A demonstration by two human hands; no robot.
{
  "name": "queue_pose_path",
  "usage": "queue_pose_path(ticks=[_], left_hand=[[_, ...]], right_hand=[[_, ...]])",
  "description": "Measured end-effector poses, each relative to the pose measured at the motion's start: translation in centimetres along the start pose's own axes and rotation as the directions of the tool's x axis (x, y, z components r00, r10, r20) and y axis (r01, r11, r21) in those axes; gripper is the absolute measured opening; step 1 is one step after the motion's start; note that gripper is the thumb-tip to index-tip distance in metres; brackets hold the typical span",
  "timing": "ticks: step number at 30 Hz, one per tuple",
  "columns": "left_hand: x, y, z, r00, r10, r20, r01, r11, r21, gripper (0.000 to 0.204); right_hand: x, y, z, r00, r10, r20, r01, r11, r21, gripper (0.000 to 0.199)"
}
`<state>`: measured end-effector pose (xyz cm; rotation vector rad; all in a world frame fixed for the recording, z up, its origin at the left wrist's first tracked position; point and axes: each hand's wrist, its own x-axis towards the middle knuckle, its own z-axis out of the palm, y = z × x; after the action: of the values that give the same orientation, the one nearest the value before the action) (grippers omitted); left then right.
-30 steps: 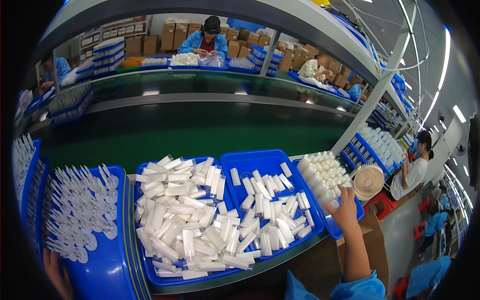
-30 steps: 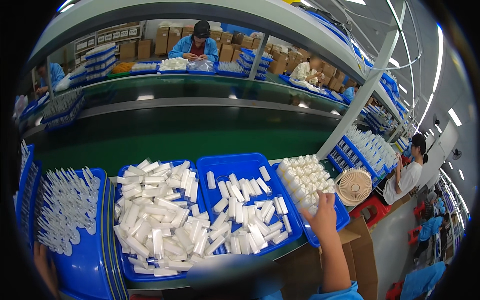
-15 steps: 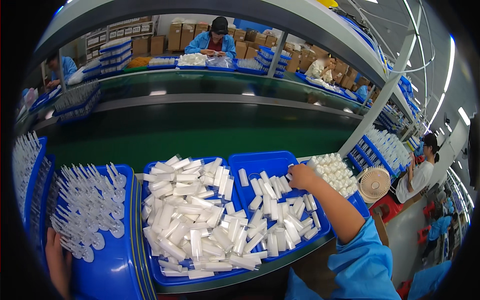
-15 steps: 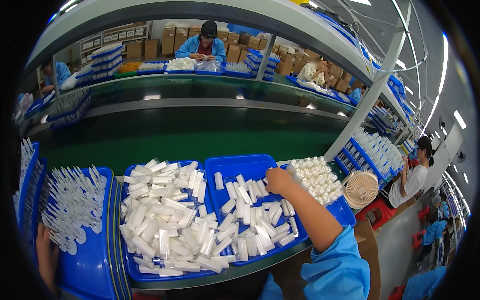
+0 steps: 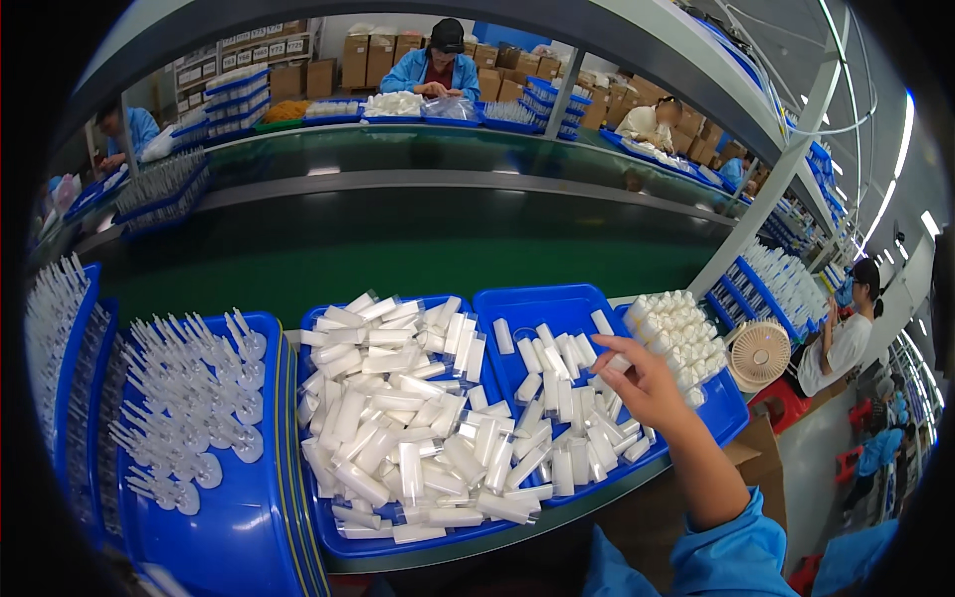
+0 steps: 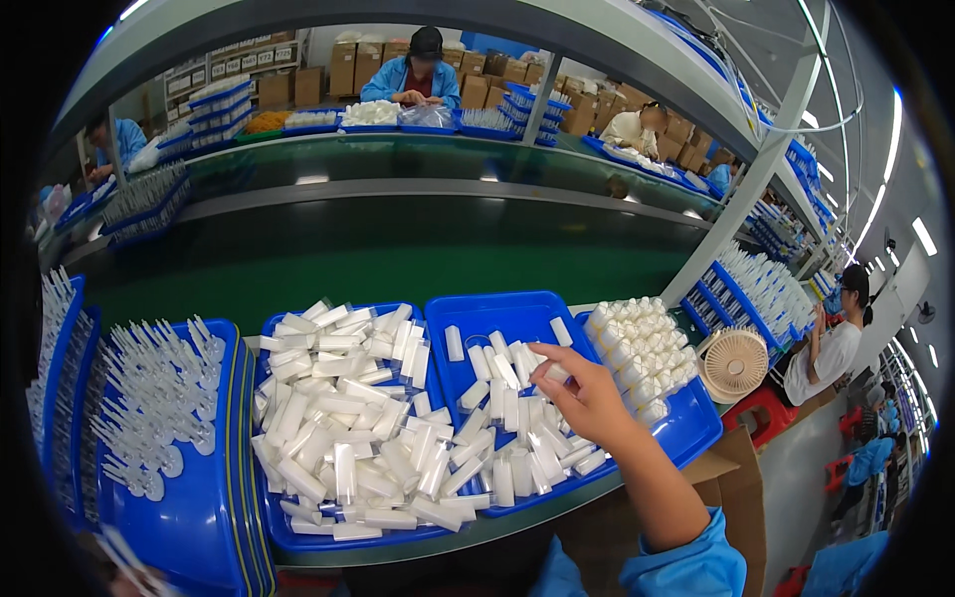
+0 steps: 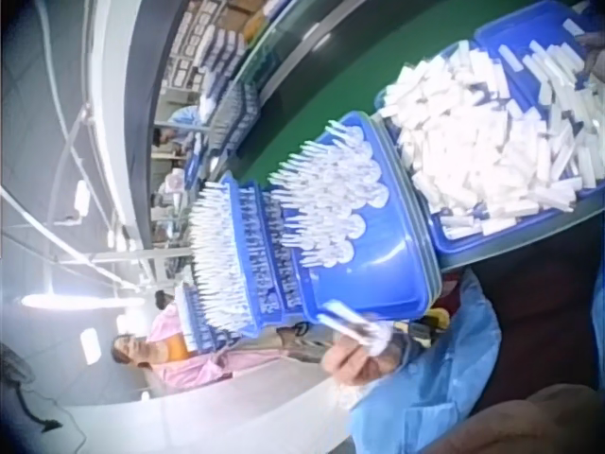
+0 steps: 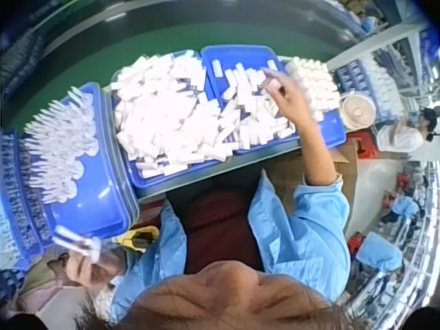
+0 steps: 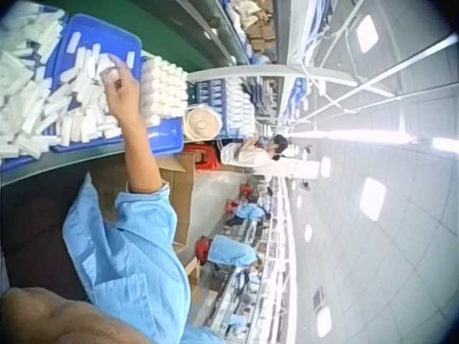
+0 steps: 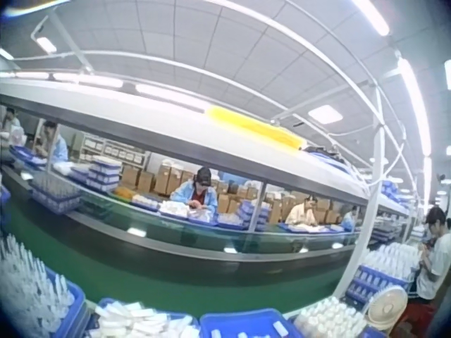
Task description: The recorder is assembling white plastic spray bottle tops or pump mechanisms by fitting small tubes into the heads.
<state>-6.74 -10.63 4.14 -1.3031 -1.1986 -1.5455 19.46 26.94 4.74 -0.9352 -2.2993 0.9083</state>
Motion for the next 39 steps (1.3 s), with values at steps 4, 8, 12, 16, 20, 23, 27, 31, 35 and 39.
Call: queue_pose_path(ticks=[4,8,12,16,20,23,27,31,35,39], left_hand=[[-4.3,5.7,3.2,0.752,-0.424,0.505,0.628,0.694,-0.352,0.017],[-7.3,6.9,9.6,0.400,-0.459,0.793,0.894,0.005,-0.448,0.016],[-7.7,7.1,11.8,0.415,-0.452,0.789,0.884,-0.004,-0.467,0.021],[-6.6,6.7,12.4,0.552,-0.437,0.710,0.826,0.402,-0.394,0.014],[-7.8,7.0,12.6,0.493,-0.497,0.714,0.870,0.267,-0.415,0.013],[-8.0,7.0,12.7,0.465,-0.494,0.735,0.885,0.242,-0.398,0.011],[-7.5,6.4,12.7,0.495,-0.464,0.735,0.868,0.294,-0.399,0.008],[-7.5,6.4,12.7,0.489,-0.489,0.723,0.872,0.254,-0.418,0.008],[-7.4,6.1,12.7,0.471,-0.472,0.745,0.880,0.196,-0.432,0.009],[-7.2,5.9,12.8,0.469,-0.443,0.764,0.881,0.169,-0.442,0.010]], right_hand=[[-2.4,-2.0,3.4,0.991,0.131,0.024,-0.118,0.786,0.607,0.034],[-5.7,-5.3,6.5,0.954,0.221,0.201,-0.295,0.585,0.755,0.035],[-6.7,-6.5,7.7,0.944,0.155,0.290,-0.329,0.450,0.830,0.038],[-6.6,-6.5,7.9,0.931,0.135,0.339,-0.364,0.392,0.845,0.044],[-6.6,-6.2,7.8,0.893,0.148,0.424,-0.449,0.293,0.844,0.048],[-6.5,-5.6,8.3,0.932,0.127,0.340,-0.362,0.269,0.892,0.055],[-6.4,-5.6,8.0,0.981,-0.191,0.026,0.089,0.565,0.820,0.059],[-6.8,-4.5,6.0,0.943,-0.298,0.147,0.148,0.773,0.617,0.045],[-5.8,-5.4,5.0,0.894,-0.356,0.271,0.245,0.897,0.369,0.030],[-5.6,-5.1,4.8,0.906,-0.308,0.290,0.113,0.837,0.536,0.024]])
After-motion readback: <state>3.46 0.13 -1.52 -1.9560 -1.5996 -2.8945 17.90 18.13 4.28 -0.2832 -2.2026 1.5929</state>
